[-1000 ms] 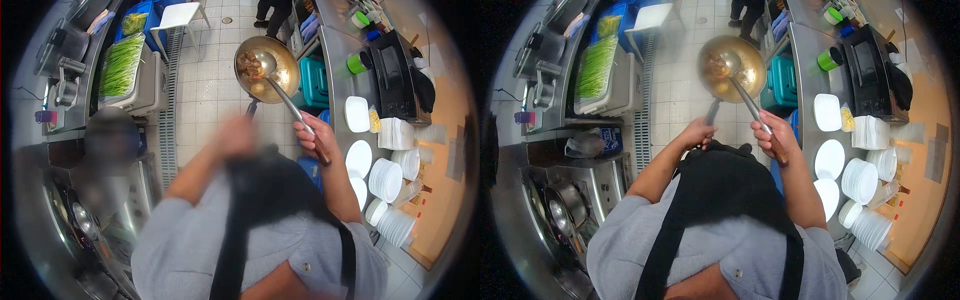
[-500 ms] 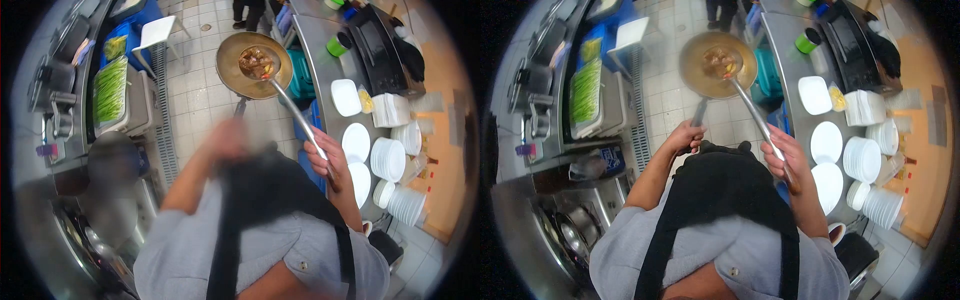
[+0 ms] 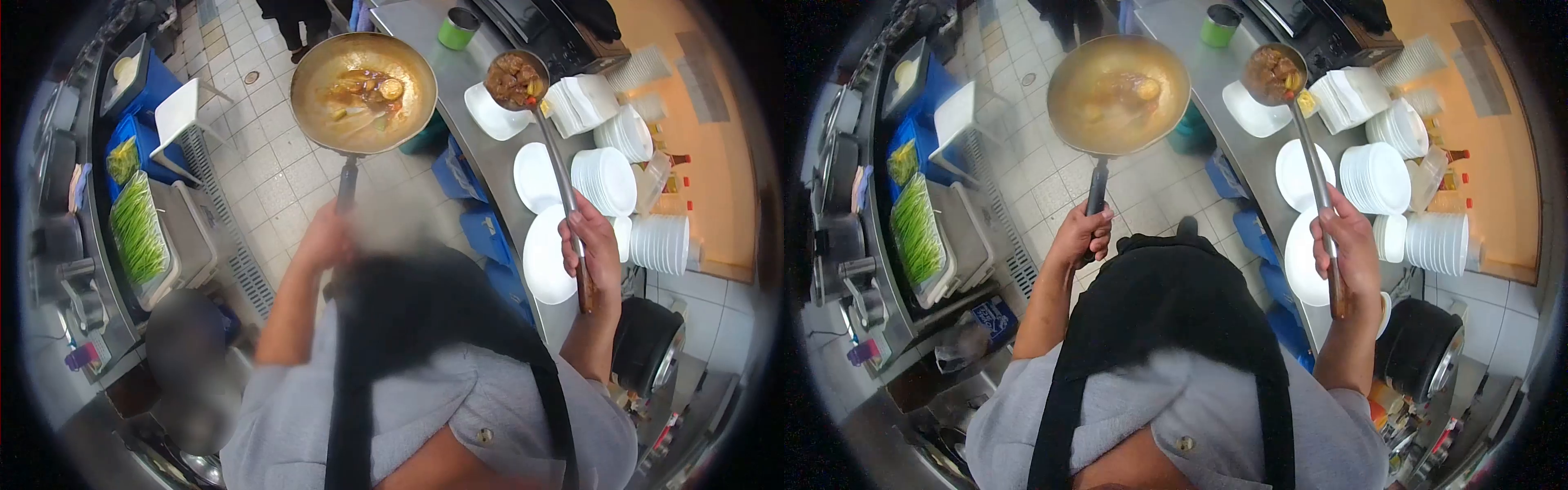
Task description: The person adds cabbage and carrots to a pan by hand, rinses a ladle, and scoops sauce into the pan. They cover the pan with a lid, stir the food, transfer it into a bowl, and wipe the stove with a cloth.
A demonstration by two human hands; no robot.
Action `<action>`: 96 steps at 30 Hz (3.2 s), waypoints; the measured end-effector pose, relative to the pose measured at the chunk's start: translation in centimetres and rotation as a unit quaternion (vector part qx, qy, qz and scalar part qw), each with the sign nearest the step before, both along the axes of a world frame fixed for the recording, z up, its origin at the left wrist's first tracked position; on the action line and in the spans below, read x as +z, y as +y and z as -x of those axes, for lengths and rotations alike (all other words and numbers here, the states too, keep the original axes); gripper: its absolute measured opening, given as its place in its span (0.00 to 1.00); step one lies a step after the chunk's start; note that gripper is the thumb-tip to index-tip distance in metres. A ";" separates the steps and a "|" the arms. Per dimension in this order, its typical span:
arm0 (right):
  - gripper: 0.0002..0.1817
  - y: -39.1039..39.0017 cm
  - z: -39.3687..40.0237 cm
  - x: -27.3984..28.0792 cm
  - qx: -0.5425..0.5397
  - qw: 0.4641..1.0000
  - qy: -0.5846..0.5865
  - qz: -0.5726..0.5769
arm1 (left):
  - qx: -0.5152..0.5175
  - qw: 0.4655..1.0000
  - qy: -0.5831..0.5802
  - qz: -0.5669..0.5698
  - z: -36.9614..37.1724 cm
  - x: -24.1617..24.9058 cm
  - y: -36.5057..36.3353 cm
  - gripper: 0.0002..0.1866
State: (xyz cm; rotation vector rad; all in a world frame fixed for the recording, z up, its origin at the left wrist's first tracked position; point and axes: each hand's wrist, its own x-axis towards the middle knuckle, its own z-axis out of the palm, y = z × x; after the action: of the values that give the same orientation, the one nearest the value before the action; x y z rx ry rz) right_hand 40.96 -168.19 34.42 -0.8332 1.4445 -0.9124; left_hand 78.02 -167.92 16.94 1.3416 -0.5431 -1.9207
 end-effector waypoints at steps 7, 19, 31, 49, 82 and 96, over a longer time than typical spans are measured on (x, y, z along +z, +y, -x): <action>0.29 -0.7 0.3 -2.8 -0.038 0.995 0.077 -0.042 | -0.004 0.999 0.015 0.028 -0.8 -1.3 0.9 0.10; 0.30 0.2 0.1 -2.9 -0.005 0.990 0.142 0.001 | 0.008 1.000 0.014 0.010 -0.7 -2.2 1.6 0.09; 0.30 1.7 -1.3 -2.8 0.002 0.970 0.243 0.017 | -0.001 1.000 0.016 0.001 -0.2 -2.4 1.7 0.11; 0.30 -1.1 -7.7 -4.8 0.231 0.969 0.060 -0.058 | -0.071 0.997 -0.009 0.028 -2.1 -1.5 2.2 0.12; 0.29 -3.1 -8.9 -5.6 0.303 0.938 0.168 -0.008 | -0.060 0.991 -0.053 0.106 -4.5 -3.7 2.4 0.14; 0.31 -2.1 -11.2 -6.4 0.201 0.950 -0.145 -0.189 | -0.078 0.894 -0.374 0.236 -1.2 -4.8 1.5 0.19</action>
State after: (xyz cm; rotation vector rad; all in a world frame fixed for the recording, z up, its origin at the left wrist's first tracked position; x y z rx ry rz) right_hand 52.17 -170.29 28.04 -0.6395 1.0880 -0.4082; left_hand 79.22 -166.40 12.13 1.6985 -1.4246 -1.1897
